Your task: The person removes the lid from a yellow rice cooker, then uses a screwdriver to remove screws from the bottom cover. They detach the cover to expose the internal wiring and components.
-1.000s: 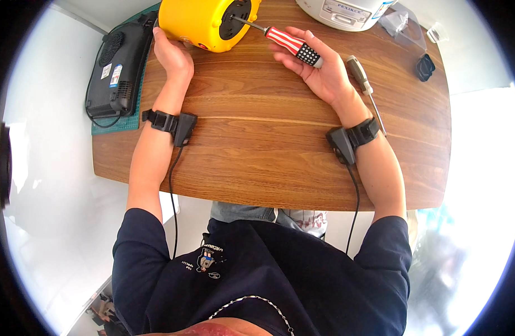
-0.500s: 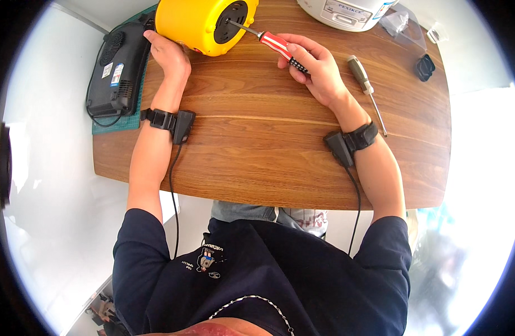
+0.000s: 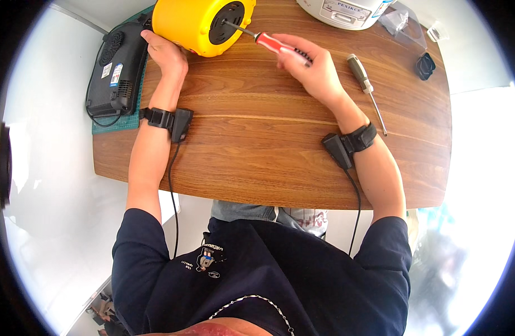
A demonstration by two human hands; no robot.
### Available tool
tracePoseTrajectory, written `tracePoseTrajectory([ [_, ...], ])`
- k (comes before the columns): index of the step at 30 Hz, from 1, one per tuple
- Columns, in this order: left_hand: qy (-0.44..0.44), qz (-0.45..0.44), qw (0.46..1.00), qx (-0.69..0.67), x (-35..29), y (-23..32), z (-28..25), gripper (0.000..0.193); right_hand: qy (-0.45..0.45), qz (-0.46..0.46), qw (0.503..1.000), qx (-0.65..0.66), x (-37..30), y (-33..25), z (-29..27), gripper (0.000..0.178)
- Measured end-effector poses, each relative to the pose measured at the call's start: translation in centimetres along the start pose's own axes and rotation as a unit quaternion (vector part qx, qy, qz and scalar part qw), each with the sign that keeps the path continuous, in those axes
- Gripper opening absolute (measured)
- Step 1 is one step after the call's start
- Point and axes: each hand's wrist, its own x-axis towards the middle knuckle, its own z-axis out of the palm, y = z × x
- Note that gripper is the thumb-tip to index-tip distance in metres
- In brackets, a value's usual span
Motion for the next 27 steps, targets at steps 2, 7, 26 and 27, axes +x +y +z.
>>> tracePoseTrajectory([
  [2, -0.009, -0.01, 1.0, 0.005, 0.2, -0.3, -0.5, 0.067, 0.026, -0.108, 0.977, -0.183, 0.0, 0.0, 0.2, 0.036],
  [7, 0.012, -0.034, 0.999, -0.003, -0.7, 0.9, 0.6, 0.066, 0.037, -0.08, 0.98, -0.177, -0.1, -0.2, -0.2, 0.037],
  [26, -0.006, 0.007, 1.0, -0.013, -0.6, -0.2, -0.1, 0.062, 0.028, 0.07, 0.997, 0.004, -0.4, -1.3, 0.6, 0.036],
  [27, -0.004, 0.005, 1.0, -0.011, -0.8, 0.0, 0.2, 0.062, 0.04, 0.052, 0.997, -0.036, -0.5, -1.2, 0.7, 0.035],
])
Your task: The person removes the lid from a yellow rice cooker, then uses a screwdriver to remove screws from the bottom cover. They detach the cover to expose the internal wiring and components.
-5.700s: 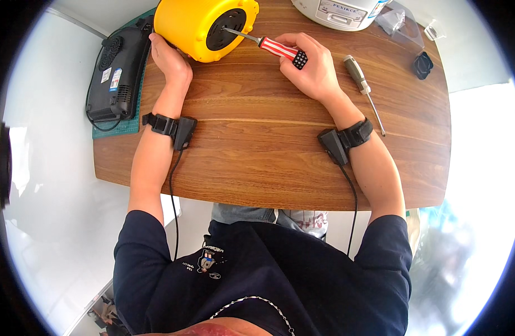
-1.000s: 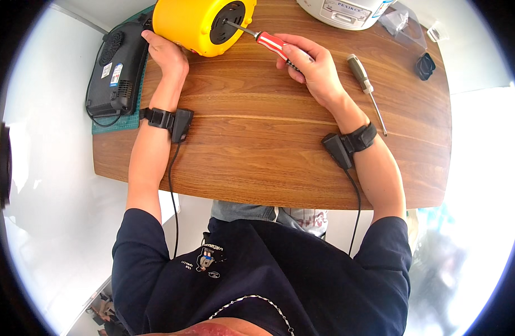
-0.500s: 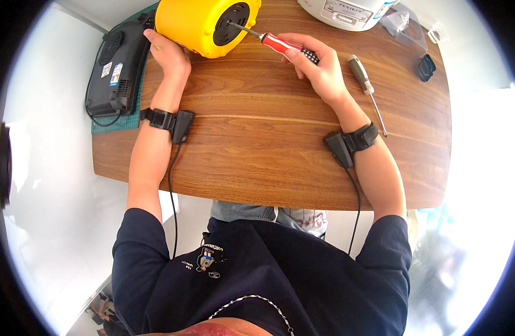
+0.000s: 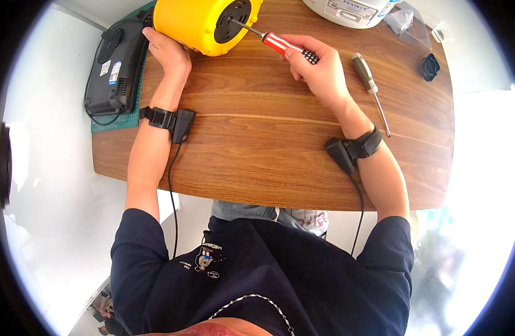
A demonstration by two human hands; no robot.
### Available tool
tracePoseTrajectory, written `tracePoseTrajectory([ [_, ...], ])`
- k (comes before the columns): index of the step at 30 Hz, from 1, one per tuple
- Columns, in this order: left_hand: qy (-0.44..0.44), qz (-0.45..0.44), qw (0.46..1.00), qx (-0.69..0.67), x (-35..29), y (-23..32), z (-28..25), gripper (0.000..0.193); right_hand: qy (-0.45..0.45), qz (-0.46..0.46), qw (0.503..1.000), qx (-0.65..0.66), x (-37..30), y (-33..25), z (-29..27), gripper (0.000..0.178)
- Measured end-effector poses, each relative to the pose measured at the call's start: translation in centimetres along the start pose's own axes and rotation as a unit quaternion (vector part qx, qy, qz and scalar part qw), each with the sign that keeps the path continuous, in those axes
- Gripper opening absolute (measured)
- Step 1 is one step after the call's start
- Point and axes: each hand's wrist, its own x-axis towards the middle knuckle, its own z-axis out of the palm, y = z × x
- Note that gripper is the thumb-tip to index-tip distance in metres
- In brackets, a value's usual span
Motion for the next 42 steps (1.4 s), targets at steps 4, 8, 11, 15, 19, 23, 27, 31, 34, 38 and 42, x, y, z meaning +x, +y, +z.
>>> tracePoseTrajectory([
  [4, 0.0, -0.008, 1.0, -0.003, 0.1, 0.0, 0.1, 0.061, 0.049, -0.211, 0.951, -0.22, 0.3, 0.6, -0.1, 0.034],
  [8, 0.0, -0.006, 1.0, -0.001, 0.2, 0.1, 0.0, 0.061, 0.06, -0.328, 0.881, -0.336, 0.1, 0.2, 0.3, 0.034],
  [11, -0.001, 0.001, 1.0, -0.003, 0.2, -0.1, 0.0, 0.061, 0.04, -0.31, 0.892, -0.326, -0.1, -0.2, 0.3, 0.033],
  [15, 0.0, 0.0, 1.0, -0.008, 0.2, 0.0, 0.1, 0.061, -0.019, -0.066, 0.998, 0.009, -0.5, 0.2, 0.0, 0.034],
  [19, 0.009, -0.03, 0.999, -0.031, 0.1, 0.1, 0.3, 0.061, -0.042, 0.029, 0.969, 0.243, 0.0, 0.7, 0.0, 0.049],
  [23, 0.002, -0.055, 0.996, -0.07, 0.5, -0.2, -0.1, 0.057, -0.079, 0.104, 0.938, 0.322, 0.4, 0.9, -0.3, 0.046],
  [27, 0.008, -0.043, 0.995, -0.094, -0.1, 0.7, 0.5, 0.053, -0.062, 0.108, 0.971, 0.203, 0.4, 0.0, -0.5, 0.044],
  [31, -0.005, -0.038, 0.996, -0.082, -0.2, 0.6, 0.2, 0.05, -0.032, 0.038, 0.997, 0.06, 0.0, -0.2, 0.0, 0.038],
  [34, 0.016, -0.042, 0.996, -0.076, -0.5, 0.9, 0.3, 0.05, -0.013, -0.006, 0.999, -0.032, -0.5, -0.1, 0.3, 0.034],
  [38, 0.008, -0.024, 0.997, -0.075, -0.4, 0.9, 0.4, 0.049, 0.038, -0.2, 0.952, -0.228, -0.4, 0.2, 0.4, 0.034],
  [42, -0.003, -0.026, 0.996, -0.082, 0.0, 0.5, 0.2, 0.05, 0.047, -0.309, 0.899, -0.305, -0.2, -0.2, 0.6, 0.036],
])
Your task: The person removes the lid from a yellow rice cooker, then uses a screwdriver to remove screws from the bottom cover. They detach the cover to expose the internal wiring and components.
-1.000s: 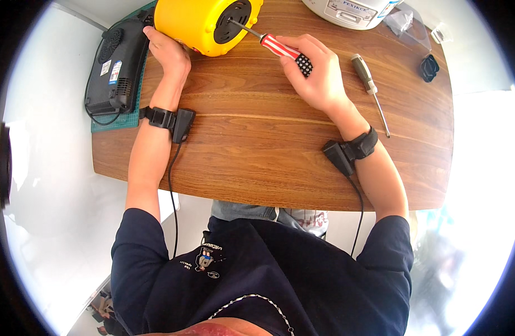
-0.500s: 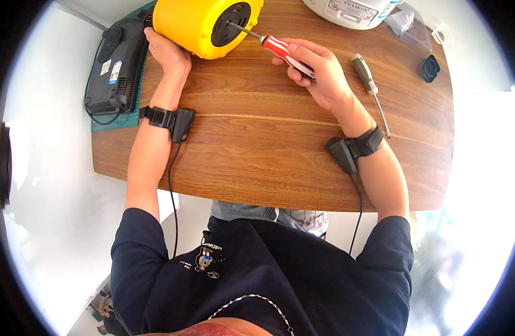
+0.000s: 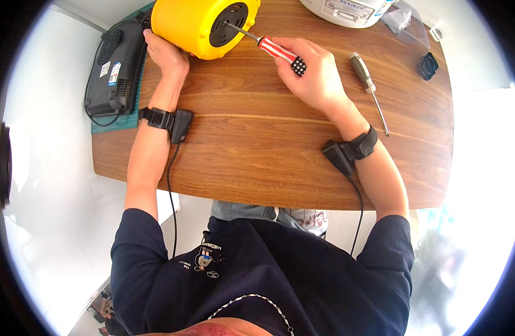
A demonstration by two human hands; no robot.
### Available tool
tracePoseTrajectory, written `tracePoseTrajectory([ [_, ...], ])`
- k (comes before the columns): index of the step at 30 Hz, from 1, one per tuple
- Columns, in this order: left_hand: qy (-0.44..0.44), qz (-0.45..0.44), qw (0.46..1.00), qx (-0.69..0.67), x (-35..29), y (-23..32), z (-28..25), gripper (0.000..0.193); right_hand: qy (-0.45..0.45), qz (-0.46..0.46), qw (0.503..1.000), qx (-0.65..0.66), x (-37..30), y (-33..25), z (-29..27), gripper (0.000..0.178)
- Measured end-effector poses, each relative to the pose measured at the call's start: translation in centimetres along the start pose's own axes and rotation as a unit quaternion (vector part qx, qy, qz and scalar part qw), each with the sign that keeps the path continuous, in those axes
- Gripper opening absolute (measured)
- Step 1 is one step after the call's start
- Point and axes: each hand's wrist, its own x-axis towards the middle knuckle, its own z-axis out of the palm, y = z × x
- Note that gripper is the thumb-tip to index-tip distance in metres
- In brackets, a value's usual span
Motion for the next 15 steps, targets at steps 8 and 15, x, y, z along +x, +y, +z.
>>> tracePoseTrajectory([
  [8, 0.004, -0.024, 1.0, 0.005, 0.2, 0.0, -0.3, 0.05, -0.02, -0.024, 0.999, -0.027, -0.1, -0.8, 0.0, 0.041],
  [15, 0.015, -0.065, 0.996, -0.061, 0.0, 0.7, 0.4, 0.049, -0.038, 0.257, 0.852, 0.454, -0.6, 0.1, 0.5, 0.045],
])
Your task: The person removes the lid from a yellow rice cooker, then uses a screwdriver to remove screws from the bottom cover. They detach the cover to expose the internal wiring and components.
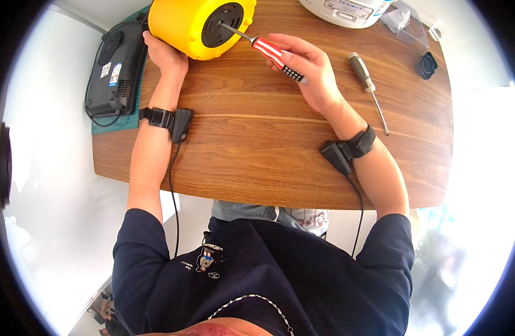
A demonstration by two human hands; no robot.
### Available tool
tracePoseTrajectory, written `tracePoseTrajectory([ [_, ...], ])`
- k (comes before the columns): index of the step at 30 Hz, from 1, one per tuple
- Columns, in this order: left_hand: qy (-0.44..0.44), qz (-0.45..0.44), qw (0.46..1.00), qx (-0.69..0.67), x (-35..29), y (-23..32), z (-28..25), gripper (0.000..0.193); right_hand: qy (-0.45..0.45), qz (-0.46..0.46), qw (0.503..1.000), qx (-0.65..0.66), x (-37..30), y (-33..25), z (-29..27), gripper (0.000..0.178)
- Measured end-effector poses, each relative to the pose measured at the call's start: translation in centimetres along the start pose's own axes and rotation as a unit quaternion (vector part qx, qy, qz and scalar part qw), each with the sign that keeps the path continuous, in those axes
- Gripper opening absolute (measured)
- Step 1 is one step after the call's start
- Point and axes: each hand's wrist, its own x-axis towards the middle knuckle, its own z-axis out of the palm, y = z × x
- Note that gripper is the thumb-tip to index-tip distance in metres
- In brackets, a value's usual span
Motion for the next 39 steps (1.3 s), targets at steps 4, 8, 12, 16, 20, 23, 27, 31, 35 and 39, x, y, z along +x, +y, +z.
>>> tracePoseTrajectory([
  [4, -0.018, -0.004, 1.0, 0.0, 0.6, -0.6, -0.8, 0.048, -0.008, 0.086, 0.959, 0.27, 0.2, 0.4, 0.1, 0.054],
  [8, -0.042, -0.002, 0.999, 0.011, 0.9, -1.2, -0.8, 0.044, 0.004, 0.111, 0.943, 0.313, 0.6, 1.0, -0.4, 0.048],
  [12, -0.057, -0.006, 0.998, -0.007, 1.3, -1.2, -1.1, 0.045, -0.036, 0.133, 0.956, 0.261, 0.9, 1.0, -1.5, 0.046],
  [16, -0.035, 0.014, 0.999, 0.006, 1.2, -1.0, -0.7, 0.04, -0.057, 0.108, 0.979, 0.164, 1.2, 0.7, -1.4, 0.05],
  [20, -0.066, 0.185, 0.966, 0.169, 1.6, 0.9, 0.0, 0.029, -0.049, 0.095, 0.985, 0.134, 1.2, 0.7, -1.2, 0.048],
  [23, -0.1, 0.209, 0.955, 0.182, 2.0, 2.9, 0.7, 0.027, -0.052, 0.09, 0.986, 0.13, 1.3, 0.9, -1.3, 0.046],
  [27, -0.138, 0.17, 0.944, 0.246, 1.8, 4.9, 3.3, 0.037, -0.046, 0.087, 0.988, 0.121, 1.1, 1.0, -1.7, 0.044],
  [31, -0.089, 0.088, 0.929, 0.348, 2.4, 7.9, 4.9, 0.049, -0.055, 0.076, 0.99, 0.105, 1.3, 1.0, -0.7, 0.044],
  [35, -0.059, 0.083, 0.914, 0.393, 3.0, 7.9, 5.7, 0.057, -0.049, 0.084, 0.992, 0.078, 1.3, 0.6, -0.3, 0.045],
  [39, -0.075, 0.233, 0.847, 0.472, 3.4, 5.6, 5.3, 0.057, -0.016, 0.128, 0.989, 0.071, 0.7, -0.1, -0.1, 0.045],
])
